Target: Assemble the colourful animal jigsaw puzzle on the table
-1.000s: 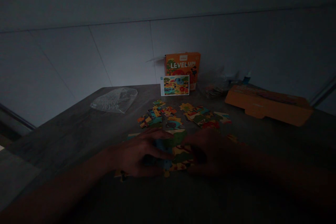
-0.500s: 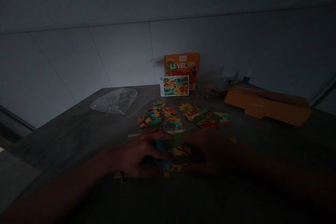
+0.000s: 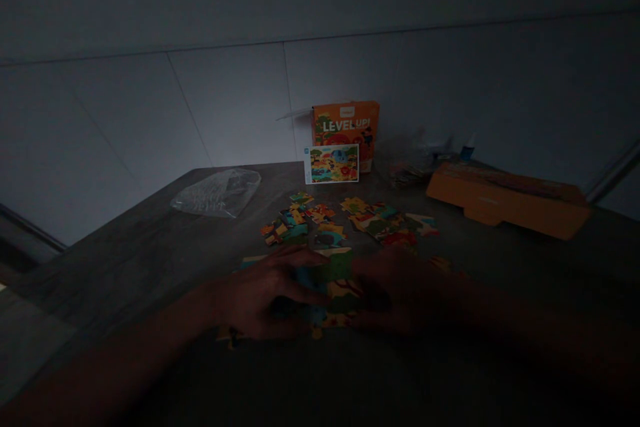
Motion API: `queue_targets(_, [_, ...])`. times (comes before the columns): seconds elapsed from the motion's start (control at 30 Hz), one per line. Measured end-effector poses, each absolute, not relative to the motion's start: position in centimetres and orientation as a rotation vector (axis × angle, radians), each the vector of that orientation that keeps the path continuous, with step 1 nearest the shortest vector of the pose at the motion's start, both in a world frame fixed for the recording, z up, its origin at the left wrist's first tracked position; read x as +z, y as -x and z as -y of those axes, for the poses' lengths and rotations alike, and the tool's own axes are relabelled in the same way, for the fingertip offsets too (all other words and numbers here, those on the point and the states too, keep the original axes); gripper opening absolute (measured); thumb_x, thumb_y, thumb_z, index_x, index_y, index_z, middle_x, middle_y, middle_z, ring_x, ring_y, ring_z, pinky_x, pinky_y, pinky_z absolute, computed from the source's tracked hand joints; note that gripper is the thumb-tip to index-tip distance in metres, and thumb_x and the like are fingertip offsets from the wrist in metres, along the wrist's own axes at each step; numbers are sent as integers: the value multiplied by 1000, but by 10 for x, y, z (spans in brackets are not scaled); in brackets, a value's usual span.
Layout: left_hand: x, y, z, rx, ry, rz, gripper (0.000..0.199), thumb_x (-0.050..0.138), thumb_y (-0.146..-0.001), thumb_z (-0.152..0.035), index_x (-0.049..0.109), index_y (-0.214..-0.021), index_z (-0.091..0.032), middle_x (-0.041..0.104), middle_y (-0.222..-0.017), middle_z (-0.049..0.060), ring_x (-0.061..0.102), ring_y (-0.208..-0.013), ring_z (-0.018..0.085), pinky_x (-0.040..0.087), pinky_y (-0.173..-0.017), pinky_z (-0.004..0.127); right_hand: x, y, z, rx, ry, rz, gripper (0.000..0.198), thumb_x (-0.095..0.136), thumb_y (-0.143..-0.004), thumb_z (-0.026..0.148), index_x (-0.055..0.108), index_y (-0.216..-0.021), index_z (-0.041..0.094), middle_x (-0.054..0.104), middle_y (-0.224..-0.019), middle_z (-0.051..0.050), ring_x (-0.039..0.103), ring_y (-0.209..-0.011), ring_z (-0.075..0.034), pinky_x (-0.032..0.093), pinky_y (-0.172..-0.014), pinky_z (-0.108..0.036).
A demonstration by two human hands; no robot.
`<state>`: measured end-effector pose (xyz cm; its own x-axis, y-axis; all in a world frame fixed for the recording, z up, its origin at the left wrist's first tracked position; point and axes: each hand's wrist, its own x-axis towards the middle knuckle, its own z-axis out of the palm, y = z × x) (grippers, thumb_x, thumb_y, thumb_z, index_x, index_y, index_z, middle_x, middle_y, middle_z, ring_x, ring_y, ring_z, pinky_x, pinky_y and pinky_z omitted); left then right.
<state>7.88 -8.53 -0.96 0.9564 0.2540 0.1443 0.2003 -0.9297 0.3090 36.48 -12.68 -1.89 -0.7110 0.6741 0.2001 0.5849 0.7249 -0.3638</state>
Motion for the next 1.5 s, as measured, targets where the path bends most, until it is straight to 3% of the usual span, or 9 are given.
queue_targets(0.13, [-9,-79,86,249,-2806,-351,49,77,-82,-33,70,-130,-28,44,-154,12,45,-140,37,39,-118,54,-25,-367,132,143,783,2351,32,63,-89,31,52,-115,17,58,-65,4,47,-48,-11,27,-47,-24])
queue_targets(0.2, [-8,-79,86,248,-2804,-346,49,77,-82,-32,70,-130,-28,45,-154,12,45,-140,37,38,-118,54,-28,-369,131,47,606,2238,32,54,-91,20,48,-122,19,60,-67,4,49,-50,-11,29,-47,-24])
queue_targets(0.4, [-8,-79,87,280,-2811,-338,48,76,-83,-32,70,-130,-28,45,-154,11,47,-140,35,41,-118,52,-28,-370,119,249,429,2557,20,49,-85,10,66,-89,19,63,-64,2,52,-52,-10,31,-50,-24])
queue_targets(0.53, [-9,-80,87,302,-2814,-334,47,77,-82,-32,71,-128,-28,46,-153,12,48,-138,35,42,-117,53,-26,-369,117,289,409,2558,21,49,-83,10,69,-83,18,63,-61,2,52,-51,-10,31,-51,-24])
queue_targets(0.77, [-9,-76,84,254,-2801,-360,47,78,-82,-32,71,-129,-31,41,-159,9,44,-142,35,41,-117,53,-23,-373,119,311,357,2665,15,52,-76,10,65,-76,17,63,-65,1,51,-53,-11,30,-52,-25])
queue_targets(1.1, [-7,-74,85,272,-2807,-399,43,78,-81,-26,74,-124,-31,40,-159,9,45,-142,34,42,-117,49,-19,-365,127,313,465,2801,6,59,-86,17,61,-80,18,60,-65,3,48,-53,-10,29,-53,-26])
queue_targets(1.3, [-1,-74,83,345,-2815,-324,31,75,-83,-23,78,-114,-27,42,-158,9,45,-141,36,44,-115,51,-28,-367,120,358,427,2757,19,61,-79,17,51,-63,19,48,-55,6,38,-47,-9,26,-48,-25])
queue_targets(1.5, [3,-78,84,325,-2806,-304,37,76,-81,-19,76,-118,-26,41,-158,9,45,-141,35,44,-115,53,-32,-368,122,471,339,2679,30,55,-79,20,39,-53,20,42,-49,5,30,-45,-9,22,-47,-26])
